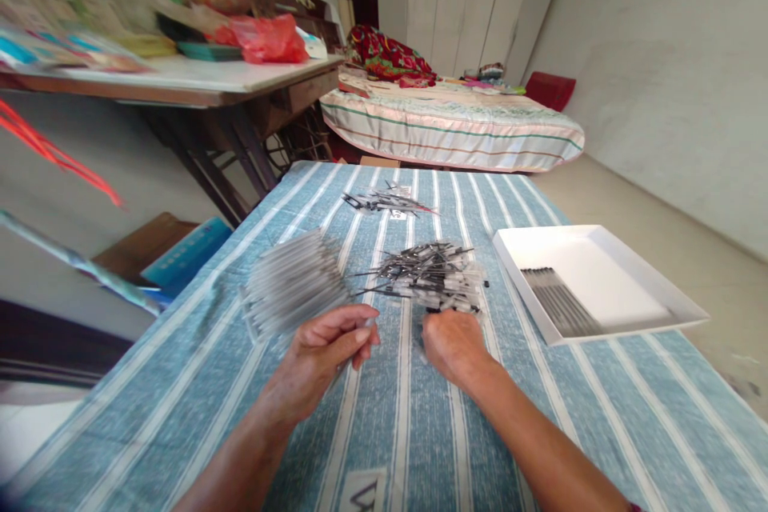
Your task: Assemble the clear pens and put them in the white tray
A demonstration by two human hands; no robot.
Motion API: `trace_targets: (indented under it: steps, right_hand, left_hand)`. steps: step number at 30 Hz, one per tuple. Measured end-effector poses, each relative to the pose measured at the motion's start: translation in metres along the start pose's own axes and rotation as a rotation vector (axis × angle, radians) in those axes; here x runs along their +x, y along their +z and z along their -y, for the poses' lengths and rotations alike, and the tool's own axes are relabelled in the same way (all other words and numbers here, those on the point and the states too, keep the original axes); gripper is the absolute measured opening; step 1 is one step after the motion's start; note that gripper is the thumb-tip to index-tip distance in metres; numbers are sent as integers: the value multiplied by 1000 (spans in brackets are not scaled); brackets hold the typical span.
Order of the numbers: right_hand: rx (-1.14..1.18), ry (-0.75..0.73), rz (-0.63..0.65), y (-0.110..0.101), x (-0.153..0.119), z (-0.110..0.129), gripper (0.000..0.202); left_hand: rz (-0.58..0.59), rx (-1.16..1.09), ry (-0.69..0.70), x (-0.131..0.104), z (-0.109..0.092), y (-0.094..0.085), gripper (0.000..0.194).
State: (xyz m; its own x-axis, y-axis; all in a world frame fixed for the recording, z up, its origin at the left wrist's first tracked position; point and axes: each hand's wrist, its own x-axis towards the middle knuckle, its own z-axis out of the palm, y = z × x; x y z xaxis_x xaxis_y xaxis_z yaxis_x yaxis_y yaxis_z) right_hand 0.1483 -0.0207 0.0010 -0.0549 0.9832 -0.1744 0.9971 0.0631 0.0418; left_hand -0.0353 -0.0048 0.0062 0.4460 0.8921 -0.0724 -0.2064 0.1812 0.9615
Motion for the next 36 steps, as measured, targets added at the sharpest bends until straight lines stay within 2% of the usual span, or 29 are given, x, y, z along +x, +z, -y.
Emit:
trace_targets:
  steps: [6, 8, 11, 14, 16, 18, 25, 36]
  right_hand:
    - [30, 34, -29, 3, 4, 5, 24]
    - [154, -5, -77, 4, 3, 2, 21]
    - [687, -107, -114, 6, 2, -4, 15]
    - [1267, -176, -51, 8, 4, -7, 9]
    - [1493, -198, -44, 8, 6, -6, 16]
    - [1611, -204, -57, 9, 8, -4, 19]
    - [1744, -193, -53, 15, 10, 0, 19]
    - [1649, -262, -110, 20, 9, 2, 10]
  left_hand:
    - [8, 55, -15, -1, 0, 0, 22]
    - [2, 66, -19, -1, 0, 0, 22]
    - [-7, 71, -29, -2, -1, 2, 21]
    - [4, 87, -50, -2, -1, 3, 21]
    - [11, 109, -69, -2, -1, 3, 22]
    - [8, 129, -85, -1, 0, 3, 22]
    - [-5, 202, -147, 1, 2, 3, 23]
    - [53, 276, -173, 1, 3, 3, 20]
